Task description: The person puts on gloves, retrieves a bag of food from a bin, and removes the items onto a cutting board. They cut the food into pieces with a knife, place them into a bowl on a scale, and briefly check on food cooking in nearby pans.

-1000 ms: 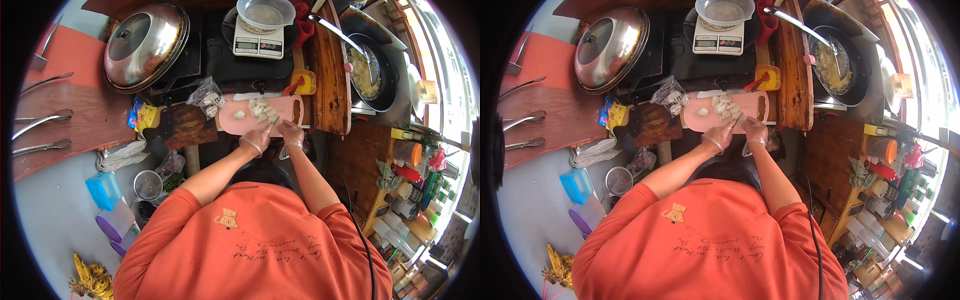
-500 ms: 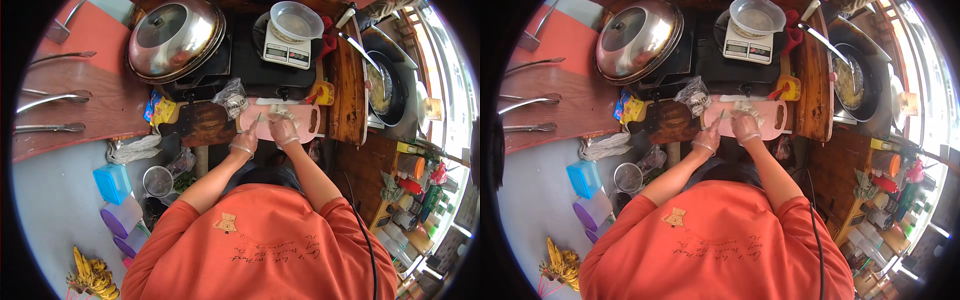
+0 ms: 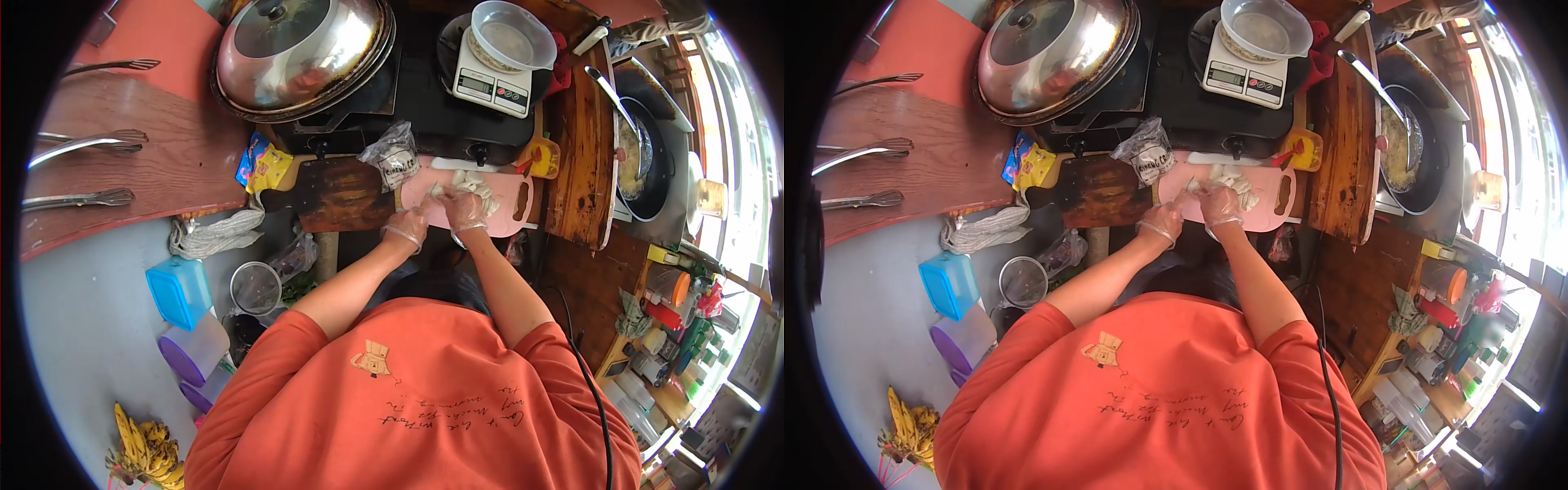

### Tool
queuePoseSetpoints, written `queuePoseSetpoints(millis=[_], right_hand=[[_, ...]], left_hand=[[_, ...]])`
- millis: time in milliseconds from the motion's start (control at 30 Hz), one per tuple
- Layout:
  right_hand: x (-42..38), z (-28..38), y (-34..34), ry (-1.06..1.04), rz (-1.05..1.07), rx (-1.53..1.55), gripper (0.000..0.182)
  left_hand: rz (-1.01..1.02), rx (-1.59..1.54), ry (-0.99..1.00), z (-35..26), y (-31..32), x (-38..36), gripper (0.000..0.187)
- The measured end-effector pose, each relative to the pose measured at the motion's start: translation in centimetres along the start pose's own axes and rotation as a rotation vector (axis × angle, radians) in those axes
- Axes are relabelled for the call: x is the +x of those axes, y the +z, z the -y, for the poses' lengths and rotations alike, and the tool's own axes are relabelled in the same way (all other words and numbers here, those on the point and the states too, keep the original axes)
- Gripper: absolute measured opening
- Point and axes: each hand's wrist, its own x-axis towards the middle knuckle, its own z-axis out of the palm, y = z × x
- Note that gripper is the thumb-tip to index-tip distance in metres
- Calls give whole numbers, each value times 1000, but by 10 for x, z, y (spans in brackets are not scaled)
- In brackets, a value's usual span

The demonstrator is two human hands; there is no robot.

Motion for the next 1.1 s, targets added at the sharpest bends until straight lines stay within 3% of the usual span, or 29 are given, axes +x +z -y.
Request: queuePoseSetpoints(millis=[200,400,700,800,967,1100], right_hand=[[3,4,-11,-16,66,-77,23],[3,-4,-5,-49,17,43,22],[5,-10,0,4,74,8,25],[4,-15,1,-104,-29,1,28],[5,-8,-6,-28,85,4,23],[3,-11,-2,-51,6,31,21]], left_hand=[[-7,8,-30,4,3,11,53],[-41,-48,47,-3,-20,-4,54],[168,133,22,-4,-11,12,47],[109,155,45,0,2,15,57],[25,8,4,1,-8,15,52],[-32,-33,90,-5,-21,-2,46]])
